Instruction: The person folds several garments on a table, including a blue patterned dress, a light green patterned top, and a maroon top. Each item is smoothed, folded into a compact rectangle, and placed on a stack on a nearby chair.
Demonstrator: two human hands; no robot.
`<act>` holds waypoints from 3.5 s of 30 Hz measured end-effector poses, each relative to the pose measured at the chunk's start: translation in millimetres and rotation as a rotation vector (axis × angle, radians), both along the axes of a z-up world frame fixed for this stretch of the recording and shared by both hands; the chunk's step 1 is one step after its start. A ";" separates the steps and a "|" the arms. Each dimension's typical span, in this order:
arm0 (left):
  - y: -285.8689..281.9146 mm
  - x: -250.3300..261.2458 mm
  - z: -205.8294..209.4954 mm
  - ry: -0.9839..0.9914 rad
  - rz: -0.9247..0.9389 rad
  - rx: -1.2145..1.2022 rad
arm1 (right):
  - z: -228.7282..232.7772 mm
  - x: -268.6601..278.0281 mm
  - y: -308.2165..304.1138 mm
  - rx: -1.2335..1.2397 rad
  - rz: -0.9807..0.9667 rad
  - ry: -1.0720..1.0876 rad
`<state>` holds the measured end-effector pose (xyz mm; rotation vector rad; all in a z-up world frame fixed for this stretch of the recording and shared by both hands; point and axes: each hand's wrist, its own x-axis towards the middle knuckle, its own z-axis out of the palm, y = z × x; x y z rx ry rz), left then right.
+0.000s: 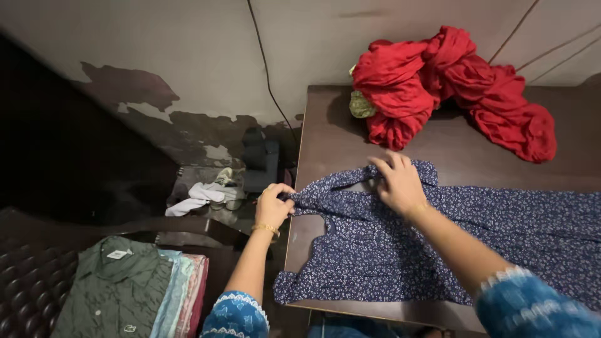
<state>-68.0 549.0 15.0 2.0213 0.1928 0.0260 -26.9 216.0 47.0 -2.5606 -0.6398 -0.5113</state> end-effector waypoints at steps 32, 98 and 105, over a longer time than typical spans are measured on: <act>-29.4 -52.6 43.3 -0.282 -0.323 0.525 | 53.8 -92.5 -12.3 -0.201 0.371 0.555; -151.3 -94.3 -2.8 0.162 0.405 0.385 | 3.8 -157.3 57.1 -0.279 0.206 0.365; -117.3 -20.5 -48.5 0.044 0.243 -0.176 | -41.8 -117.4 67.3 0.415 0.083 0.345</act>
